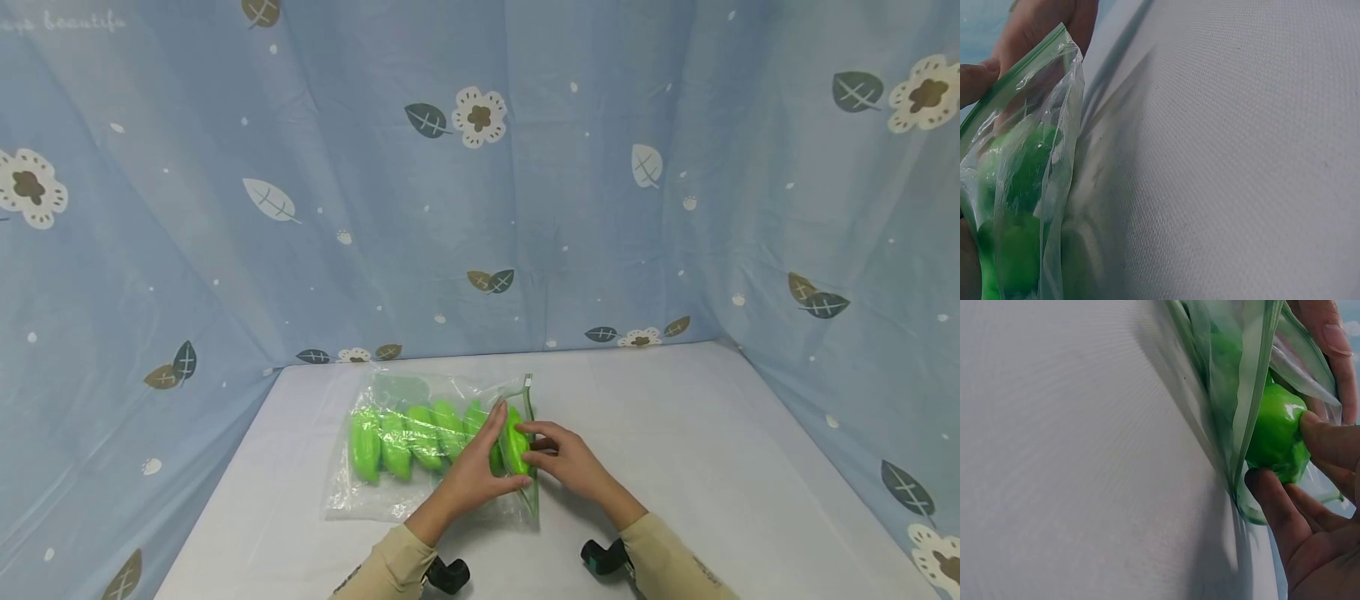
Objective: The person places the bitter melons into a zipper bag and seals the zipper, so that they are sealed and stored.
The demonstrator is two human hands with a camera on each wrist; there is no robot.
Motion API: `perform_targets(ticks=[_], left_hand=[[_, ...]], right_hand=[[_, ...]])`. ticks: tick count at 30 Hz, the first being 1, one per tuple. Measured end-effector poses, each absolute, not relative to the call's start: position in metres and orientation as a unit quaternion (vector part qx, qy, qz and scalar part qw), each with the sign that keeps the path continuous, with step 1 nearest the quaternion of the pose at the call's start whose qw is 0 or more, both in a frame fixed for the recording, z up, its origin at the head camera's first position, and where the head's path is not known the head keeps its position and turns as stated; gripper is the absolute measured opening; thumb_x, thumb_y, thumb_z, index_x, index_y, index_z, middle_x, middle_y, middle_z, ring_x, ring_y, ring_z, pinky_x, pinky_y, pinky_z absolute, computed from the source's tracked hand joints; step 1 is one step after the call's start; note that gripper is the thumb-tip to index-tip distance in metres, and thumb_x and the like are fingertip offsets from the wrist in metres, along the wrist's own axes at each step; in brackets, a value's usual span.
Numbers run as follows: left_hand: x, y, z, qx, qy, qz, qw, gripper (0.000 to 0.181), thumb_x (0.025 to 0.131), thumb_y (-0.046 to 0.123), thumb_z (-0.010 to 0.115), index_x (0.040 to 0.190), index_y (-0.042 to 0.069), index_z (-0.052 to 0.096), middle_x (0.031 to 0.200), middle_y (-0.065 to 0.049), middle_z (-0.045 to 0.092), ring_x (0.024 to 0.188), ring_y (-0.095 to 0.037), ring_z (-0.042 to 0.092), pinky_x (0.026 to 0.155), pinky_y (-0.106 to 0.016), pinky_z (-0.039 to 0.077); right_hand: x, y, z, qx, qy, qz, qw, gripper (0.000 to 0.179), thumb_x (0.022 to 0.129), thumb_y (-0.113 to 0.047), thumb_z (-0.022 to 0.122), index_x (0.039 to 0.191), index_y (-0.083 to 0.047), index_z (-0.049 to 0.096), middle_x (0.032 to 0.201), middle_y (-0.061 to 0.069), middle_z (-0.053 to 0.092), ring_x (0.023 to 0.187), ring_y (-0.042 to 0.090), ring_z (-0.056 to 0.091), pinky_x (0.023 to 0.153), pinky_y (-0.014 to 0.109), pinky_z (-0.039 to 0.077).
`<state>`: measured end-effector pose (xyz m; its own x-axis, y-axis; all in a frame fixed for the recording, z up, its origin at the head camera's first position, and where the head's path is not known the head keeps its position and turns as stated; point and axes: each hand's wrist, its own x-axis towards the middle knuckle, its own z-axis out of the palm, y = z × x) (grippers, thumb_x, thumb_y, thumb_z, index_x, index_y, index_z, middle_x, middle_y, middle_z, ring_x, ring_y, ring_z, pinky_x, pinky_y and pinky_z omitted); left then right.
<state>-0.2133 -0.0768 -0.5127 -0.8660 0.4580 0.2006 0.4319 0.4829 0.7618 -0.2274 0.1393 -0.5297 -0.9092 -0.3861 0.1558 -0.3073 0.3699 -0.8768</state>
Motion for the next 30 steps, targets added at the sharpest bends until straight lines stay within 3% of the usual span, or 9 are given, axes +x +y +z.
perform_targets(ticks=[11, 18, 26, 30], left_hand=[[-0.2143, -0.0766, -0.5143, 0.264, 0.863, 0.431, 0.005, 0.113, 0.084, 0.038, 0.085, 0.166, 0.021, 0.009, 0.171, -0.003, 0.008, 0.151, -0.037, 0.026, 0.113, -0.061, 0.035], [-0.2134, -0.0768, -0.5138, 0.261, 0.859, 0.441, 0.007, 0.113, 0.083, 0.034, 0.086, 0.166, 0.022, 0.010, 0.171, 0.000, 0.008, 0.151, -0.035, 0.025, 0.114, -0.060, 0.034], [-0.2141, -0.0768, -0.5138, 0.262, 0.863, 0.433, 0.004, 0.111, 0.084, 0.036, 0.085, 0.165, 0.011, 0.014, 0.171, -0.002, 0.009, 0.150, -0.037, 0.027, 0.113, -0.061, 0.035], [-0.2135, -0.0770, -0.5135, 0.258, 0.865, 0.431, 0.011, 0.111, 0.084, 0.037, 0.085, 0.165, 0.015, 0.013, 0.171, -0.001, 0.008, 0.151, -0.035, 0.025, 0.114, -0.060, 0.034]], right_hand=[[-0.2323, 0.1351, -0.5329, -0.197, 0.838, -0.507, 0.043, 0.044, 0.094, -0.027, 0.074, 0.136, -0.015, 0.065, 0.136, 0.013, 0.064, 0.106, 0.028, 0.071, 0.085, 0.039, 0.060], [-0.2341, 0.1342, -0.5369, -0.218, 0.834, -0.506, 0.041, 0.046, 0.093, -0.025, 0.076, 0.136, -0.012, 0.064, 0.134, 0.011, 0.065, 0.106, 0.025, 0.071, 0.086, 0.034, 0.059], [-0.2330, 0.1322, -0.5364, -0.217, 0.838, -0.498, 0.045, 0.045, 0.093, -0.029, 0.075, 0.134, -0.011, 0.065, 0.130, 0.008, 0.067, 0.107, 0.024, 0.070, 0.088, 0.034, 0.058], [-0.2323, 0.1324, -0.5360, -0.219, 0.839, -0.496, 0.044, 0.045, 0.094, -0.028, 0.075, 0.134, -0.010, 0.065, 0.130, 0.009, 0.068, 0.106, 0.023, 0.070, 0.087, 0.034, 0.059]])
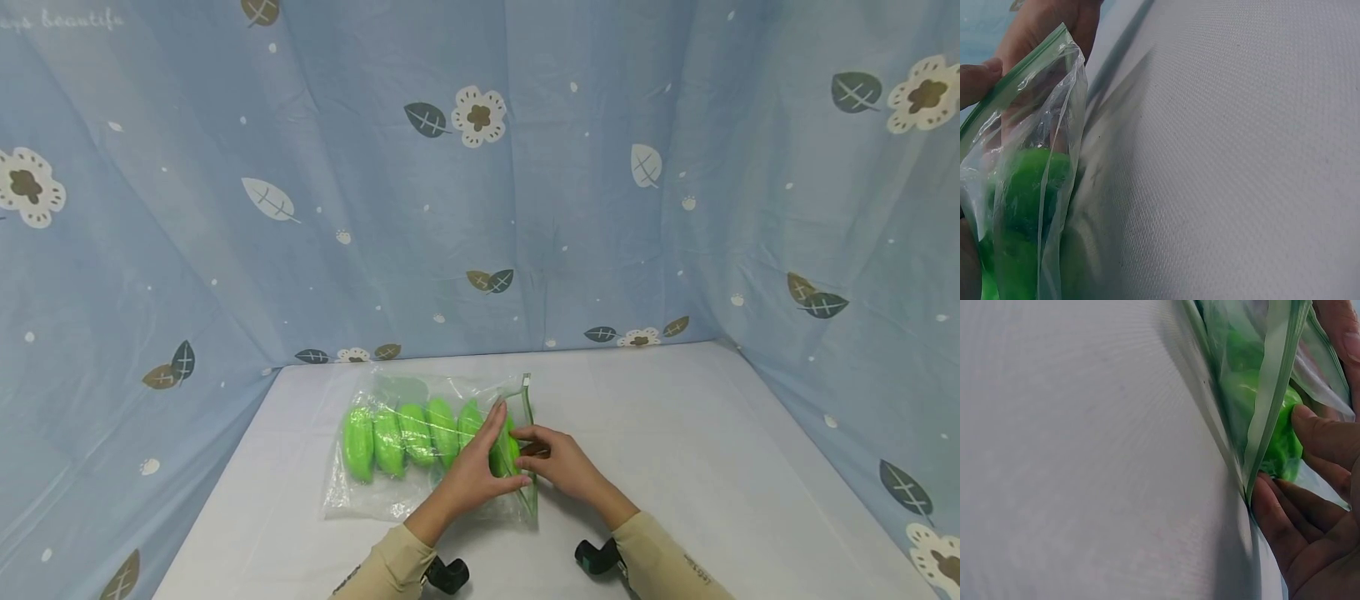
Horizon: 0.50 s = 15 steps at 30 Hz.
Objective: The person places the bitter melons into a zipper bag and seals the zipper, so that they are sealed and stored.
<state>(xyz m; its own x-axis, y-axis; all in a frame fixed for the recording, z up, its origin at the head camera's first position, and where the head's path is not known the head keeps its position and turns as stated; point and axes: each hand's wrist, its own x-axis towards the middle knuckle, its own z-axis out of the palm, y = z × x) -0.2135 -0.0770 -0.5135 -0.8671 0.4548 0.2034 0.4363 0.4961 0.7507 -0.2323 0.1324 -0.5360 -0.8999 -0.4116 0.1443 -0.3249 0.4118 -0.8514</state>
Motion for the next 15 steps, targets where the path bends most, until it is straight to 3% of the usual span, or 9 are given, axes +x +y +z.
perform_targets(ticks=[15], left_hand=[[-0.2126, -0.0770, -0.5094, 0.270, 0.868, 0.416, 0.028, 0.112, 0.083, 0.040, 0.085, 0.166, 0.019, 0.012, 0.171, -0.004, 0.004, 0.150, -0.039, 0.025, 0.112, -0.063, 0.035]], right_hand=[[-0.2283, 0.1409, -0.5355, -0.200, 0.847, -0.491, 0.032, 0.047, 0.095, -0.031, 0.073, 0.138, -0.014, 0.063, 0.136, 0.005, 0.065, 0.108, 0.019, 0.070, 0.091, 0.035, 0.058]])
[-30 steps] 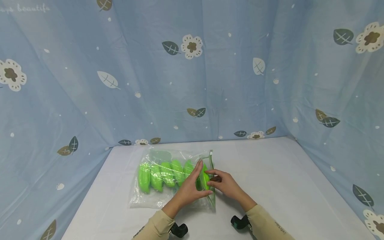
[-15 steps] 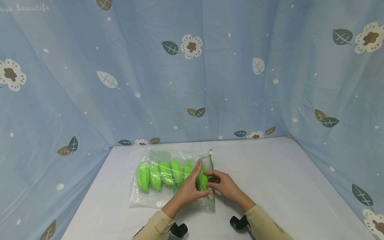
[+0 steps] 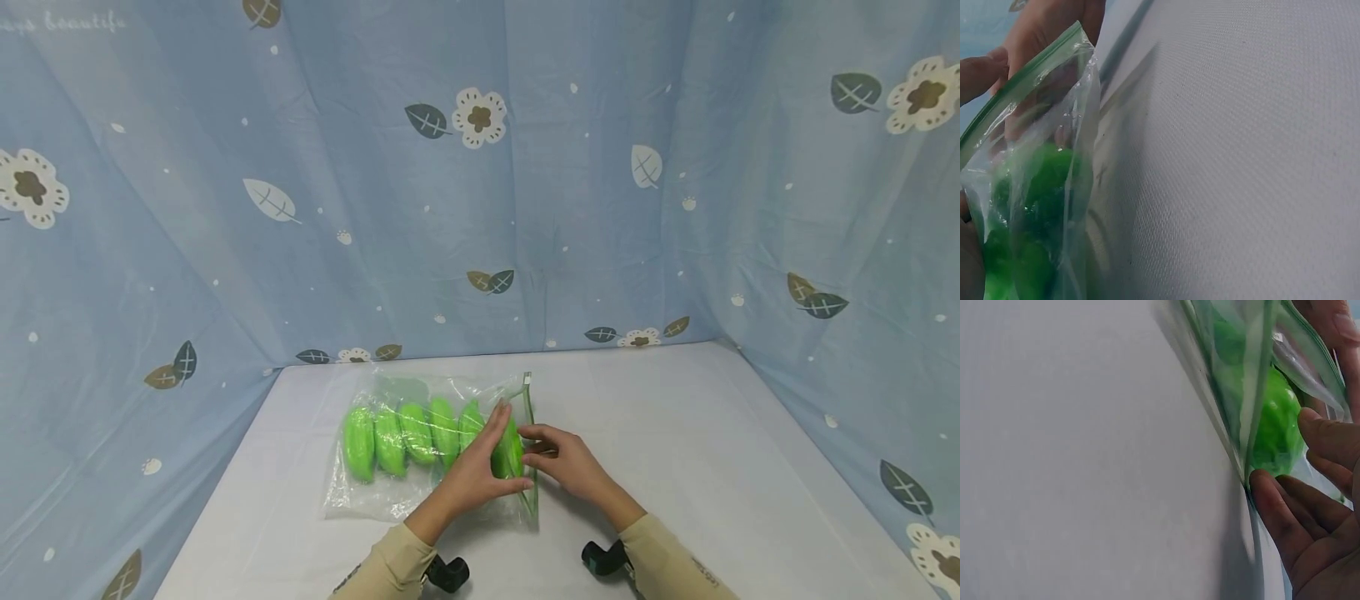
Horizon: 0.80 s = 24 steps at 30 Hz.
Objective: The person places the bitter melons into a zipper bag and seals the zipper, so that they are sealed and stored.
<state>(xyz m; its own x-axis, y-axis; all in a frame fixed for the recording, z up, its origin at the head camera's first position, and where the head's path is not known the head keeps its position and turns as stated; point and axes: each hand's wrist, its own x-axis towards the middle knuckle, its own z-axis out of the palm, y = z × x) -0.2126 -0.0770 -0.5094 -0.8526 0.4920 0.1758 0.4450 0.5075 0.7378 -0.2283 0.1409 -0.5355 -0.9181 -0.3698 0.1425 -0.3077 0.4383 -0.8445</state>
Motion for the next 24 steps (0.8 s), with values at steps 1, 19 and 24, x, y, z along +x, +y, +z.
perform_targets(ticks=[1, 19, 24], left_hand=[[-0.213, -0.077, -0.509, 0.273, 0.867, 0.417, 0.028, 0.111, 0.084, 0.040, 0.085, 0.166, 0.020, 0.012, 0.172, -0.005, 0.003, 0.150, -0.040, 0.025, 0.112, -0.064, 0.035], [-0.210, -0.076, -0.509, 0.276, 0.861, 0.427, 0.008, 0.088, 0.096, 0.040, 0.070, 0.165, 0.027, 0.017, 0.171, 0.000, 0.007, 0.152, -0.035, 0.022, 0.114, -0.066, 0.029], [-0.210, -0.077, -0.507, 0.283, 0.848, 0.448, -0.008, 0.086, 0.095, 0.032, 0.072, 0.164, 0.026, 0.021, 0.171, -0.003, 0.013, 0.152, -0.032, 0.024, 0.115, -0.062, 0.030]], right_hand=[[-0.228, 0.142, -0.536, -0.197, 0.849, -0.490, 0.029, 0.046, 0.095, -0.031, 0.073, 0.137, -0.015, 0.063, 0.136, 0.005, 0.065, 0.109, 0.019, 0.070, 0.091, 0.035, 0.058], [-0.232, 0.155, -0.537, -0.134, 0.865, -0.484, -0.023, 0.031, 0.097, -0.021, 0.071, 0.128, -0.014, 0.069, 0.124, 0.004, 0.071, 0.100, 0.020, 0.071, 0.081, 0.030, 0.060], [-0.235, 0.157, -0.538, -0.096, 0.854, -0.510, -0.018, 0.029, 0.098, -0.022, 0.070, 0.125, -0.011, 0.070, 0.118, 0.005, 0.073, 0.096, 0.018, 0.072, 0.075, 0.025, 0.059]])
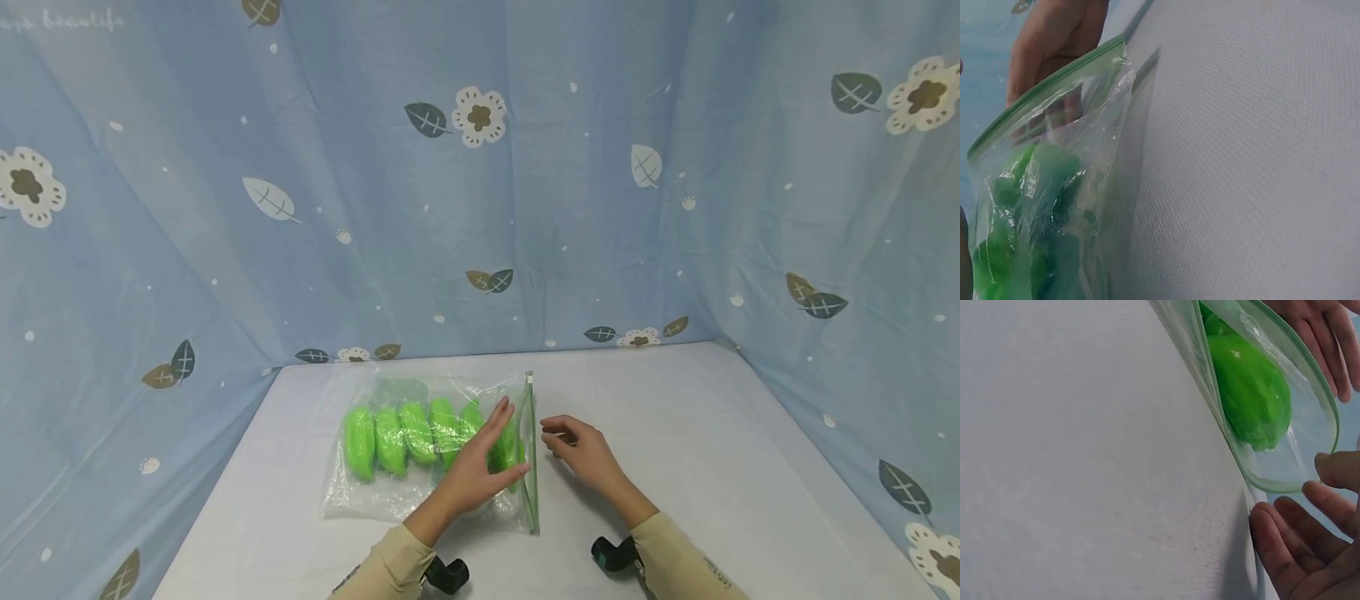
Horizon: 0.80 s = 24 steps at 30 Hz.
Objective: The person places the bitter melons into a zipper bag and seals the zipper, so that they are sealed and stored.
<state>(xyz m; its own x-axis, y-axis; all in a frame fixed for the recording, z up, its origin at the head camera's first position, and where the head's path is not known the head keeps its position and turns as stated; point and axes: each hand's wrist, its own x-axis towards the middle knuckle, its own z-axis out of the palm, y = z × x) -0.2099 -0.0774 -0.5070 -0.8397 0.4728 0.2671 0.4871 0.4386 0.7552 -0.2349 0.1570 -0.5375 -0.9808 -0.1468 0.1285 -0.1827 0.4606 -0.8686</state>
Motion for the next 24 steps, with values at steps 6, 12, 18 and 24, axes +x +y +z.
perform_targets(ticks=[6, 12, 18, 24], left_hand=[[-0.212, -0.078, -0.505, -0.289, -0.831, -0.472, 0.054, 0.078, 0.094, 0.033, 0.073, 0.160, 0.023, 0.034, 0.167, 0.002, 0.026, 0.150, -0.024, 0.030, 0.118, -0.053, 0.030], [-0.215, -0.078, -0.503, -0.287, -0.819, -0.488, 0.091, 0.065, 0.094, 0.025, 0.073, 0.153, 0.019, 0.048, 0.159, 0.002, 0.043, 0.145, -0.021, 0.041, 0.117, -0.048, 0.035], [-0.217, -0.080, -0.496, -0.289, -0.811, -0.496, 0.111, 0.057, 0.094, 0.022, 0.074, 0.147, 0.016, 0.055, 0.150, 0.000, 0.054, 0.138, -0.023, 0.051, 0.111, -0.045, 0.044], [-0.222, -0.083, -0.486, -0.270, -0.833, -0.467, 0.124, 0.049, 0.095, 0.024, 0.073, 0.141, 0.014, 0.061, 0.141, -0.001, 0.062, 0.130, -0.024, 0.058, 0.107, -0.046, 0.048]], right_hand=[[-0.238, 0.157, -0.537, 0.087, -0.852, 0.517, 0.017, 0.032, 0.099, -0.027, 0.069, 0.125, -0.009, 0.070, 0.115, 0.004, 0.073, 0.093, 0.016, 0.071, 0.072, 0.025, 0.058], [-0.239, 0.155, -0.533, 0.075, -0.855, 0.513, 0.014, 0.035, 0.099, -0.029, 0.069, 0.129, -0.010, 0.068, 0.114, 0.003, 0.073, 0.092, 0.015, 0.071, 0.072, 0.027, 0.058], [-0.244, 0.154, -0.530, 0.068, -0.853, 0.517, 0.015, 0.038, 0.099, -0.027, 0.069, 0.131, -0.008, 0.066, 0.110, 0.004, 0.073, 0.093, 0.017, 0.070, 0.073, 0.029, 0.058], [-0.252, 0.153, -0.530, 0.060, -0.849, 0.525, 0.018, 0.038, 0.099, -0.026, 0.069, 0.132, -0.007, 0.065, 0.111, 0.006, 0.073, 0.092, 0.018, 0.070, 0.073, 0.031, 0.058]])
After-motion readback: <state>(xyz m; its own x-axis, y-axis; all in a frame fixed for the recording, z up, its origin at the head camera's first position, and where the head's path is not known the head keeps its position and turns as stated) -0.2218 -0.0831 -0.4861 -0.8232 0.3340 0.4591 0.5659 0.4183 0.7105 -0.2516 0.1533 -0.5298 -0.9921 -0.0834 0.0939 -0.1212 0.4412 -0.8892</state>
